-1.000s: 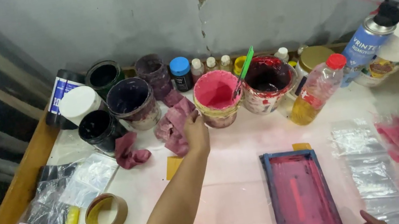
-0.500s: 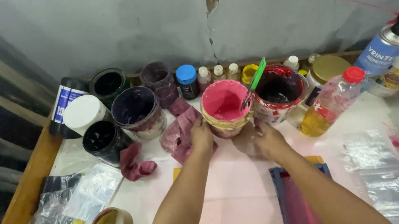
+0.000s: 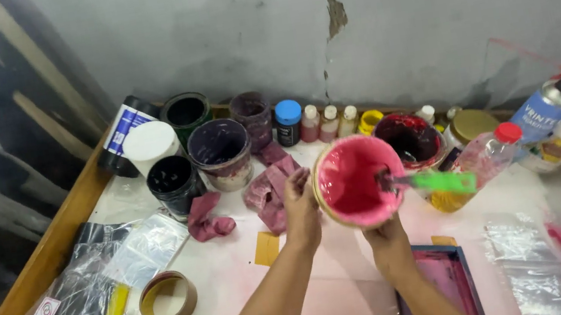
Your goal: Mixing and stirring pink ink in a plastic container using a spatula on a workbench.
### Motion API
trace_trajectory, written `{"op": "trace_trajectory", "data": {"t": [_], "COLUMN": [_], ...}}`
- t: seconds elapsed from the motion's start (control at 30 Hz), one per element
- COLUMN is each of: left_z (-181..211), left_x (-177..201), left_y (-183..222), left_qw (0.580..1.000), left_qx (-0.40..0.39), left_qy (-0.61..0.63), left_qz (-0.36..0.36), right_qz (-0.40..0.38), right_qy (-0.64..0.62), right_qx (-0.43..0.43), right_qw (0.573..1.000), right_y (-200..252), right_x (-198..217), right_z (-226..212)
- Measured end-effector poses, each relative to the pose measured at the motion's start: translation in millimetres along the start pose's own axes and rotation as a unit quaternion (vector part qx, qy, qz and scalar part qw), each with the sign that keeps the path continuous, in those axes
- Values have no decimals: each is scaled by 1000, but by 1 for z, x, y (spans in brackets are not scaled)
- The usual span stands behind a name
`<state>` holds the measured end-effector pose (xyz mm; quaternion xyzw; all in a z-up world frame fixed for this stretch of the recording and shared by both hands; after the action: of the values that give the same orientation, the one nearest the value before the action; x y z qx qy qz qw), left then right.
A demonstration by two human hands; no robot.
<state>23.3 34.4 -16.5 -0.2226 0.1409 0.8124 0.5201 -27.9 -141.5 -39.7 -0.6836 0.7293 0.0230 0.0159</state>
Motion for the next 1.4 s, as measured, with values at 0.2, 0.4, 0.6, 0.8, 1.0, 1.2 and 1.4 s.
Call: {"op": "trace_trajectory", "data": {"t": [0.2, 0.4, 0.6, 0.8, 1.0, 1.2, 1.4], "left_z": [0, 3, 1, 5, 20, 13, 0], "left_x": [6, 23, 26, 22, 18, 20, 17], "left_y": [75, 128, 149, 164, 173, 177, 175], "left_qw": [965, 929, 898, 854, 860, 853, 855], "left_qx": [131, 280, 327, 320, 323, 355, 319], "left_qy": [212, 242, 295, 409, 395, 382, 406], "left_qz": [-78, 23, 15, 27, -26, 16, -31], "right_qz": [68, 55, 42, 65, 82, 15, -16], "right_qy": [97, 69, 115, 186, 206, -292, 106], "right_qx": [-108, -82, -82, -168, -245, -278, -170], "right_qw": [987, 993, 989, 966, 944, 915, 980], "right_y": [93, 127, 140, 160, 170, 144, 159], "right_x": [-5, 14, 27, 28, 50, 78, 74], "right_z": [-35, 4, 25, 7, 36, 134, 82]}}
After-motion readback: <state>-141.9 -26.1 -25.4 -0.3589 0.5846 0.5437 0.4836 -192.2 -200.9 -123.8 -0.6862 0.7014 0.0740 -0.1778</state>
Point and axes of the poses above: each hand's wrist, its own y-axis away from the middle knuckle, its own x-axis out of the back of the hand, z = x × y, the point moved 5 cm from there along -y, towards the middle knuckle, and after that the axes turned 14 degrees about -x, right-handed, at the moved point
